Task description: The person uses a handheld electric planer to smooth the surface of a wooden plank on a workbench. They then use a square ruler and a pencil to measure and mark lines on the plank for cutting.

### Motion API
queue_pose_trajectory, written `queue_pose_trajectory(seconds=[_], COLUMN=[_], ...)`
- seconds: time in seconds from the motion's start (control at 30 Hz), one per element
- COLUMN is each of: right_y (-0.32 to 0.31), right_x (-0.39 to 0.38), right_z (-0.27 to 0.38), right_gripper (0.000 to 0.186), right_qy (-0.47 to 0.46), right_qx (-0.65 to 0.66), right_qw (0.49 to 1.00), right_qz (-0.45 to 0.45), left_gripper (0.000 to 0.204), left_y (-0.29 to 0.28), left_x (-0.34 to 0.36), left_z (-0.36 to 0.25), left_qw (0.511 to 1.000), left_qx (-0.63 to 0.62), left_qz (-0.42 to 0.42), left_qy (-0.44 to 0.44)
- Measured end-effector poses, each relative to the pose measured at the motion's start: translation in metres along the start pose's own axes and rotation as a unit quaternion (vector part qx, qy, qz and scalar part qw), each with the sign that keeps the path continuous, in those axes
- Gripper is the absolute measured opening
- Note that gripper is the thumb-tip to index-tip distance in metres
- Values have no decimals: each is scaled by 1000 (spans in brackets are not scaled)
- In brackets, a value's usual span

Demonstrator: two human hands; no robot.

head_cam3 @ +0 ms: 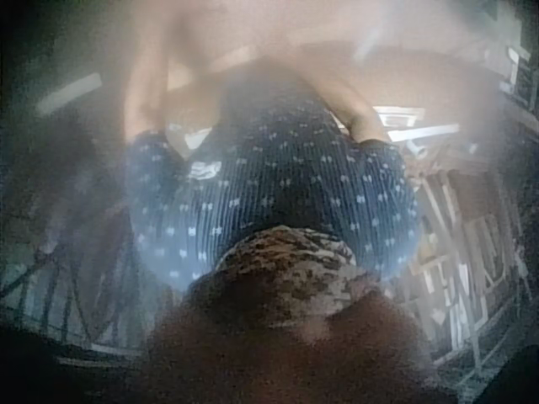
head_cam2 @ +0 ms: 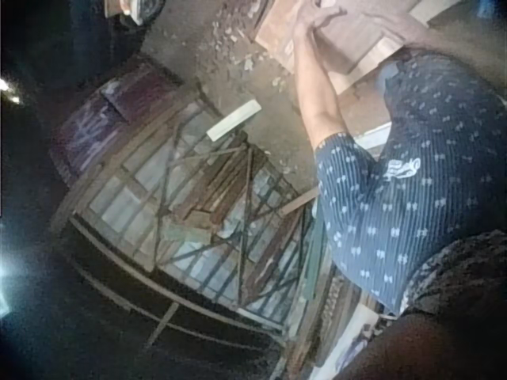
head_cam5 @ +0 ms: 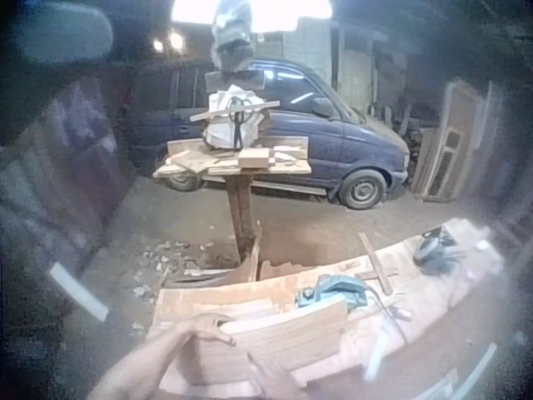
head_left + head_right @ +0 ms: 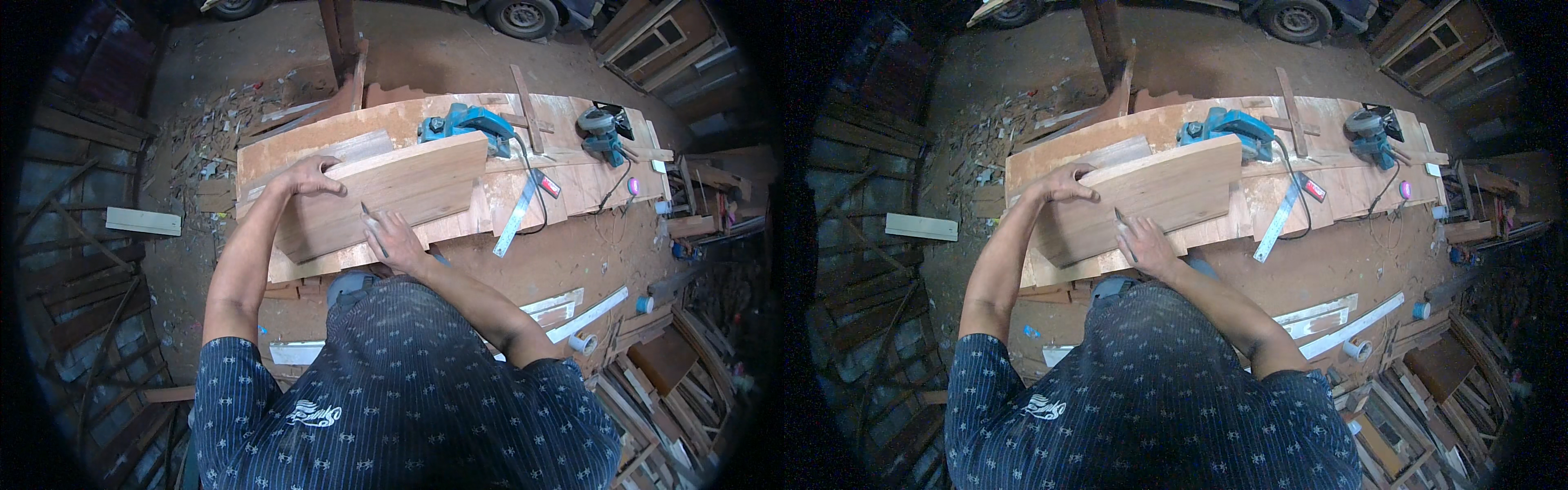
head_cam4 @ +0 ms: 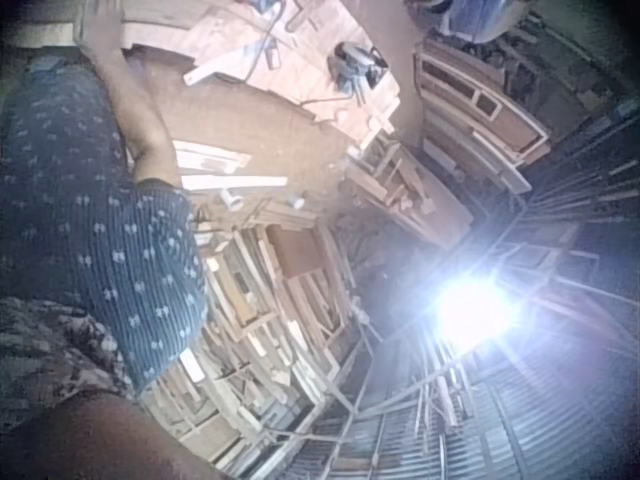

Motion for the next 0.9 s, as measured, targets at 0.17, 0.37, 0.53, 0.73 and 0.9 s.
queue_pose_trajectory(seconds=[0.17,0.37,0.53,0.73,0.9], right_y=[-30,-28,-25,-74,-173], right_x=[15,-13,5,-60,-55], right_z=[-4,-17,-11,-38,-40], right_gripper=[40,38,40,42,38], right_qy=[8,-10,1,246,244], right_qx=[-26,-26,-9,-9,-5], right_qw=[996,999,1000,955,934], right_qz=[-79,-32,-17,-166,-260], left_gripper=[91,96,84,88,89], left_y=[3,2,6,13,55], left_x=[-3,-8,-10,-34,-87], left_z=[12,-10,-1,-24,-65], left_qw=[1000,999,1000,993,968], left_qx=[12,39,-1,89,171], left_qz=[-14,-23,-25,-83,-168], left_qy=[-20,-23,0,9,67])
Point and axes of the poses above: each hand's wrist, its own x-axis towards the middle knuckle, its own y-axis out of the palm, z = x × y, the point moved 2 cm from there along x, towards the middle knuckle, and after that the axes turned 1 degree about y, right-handed, at the moved point
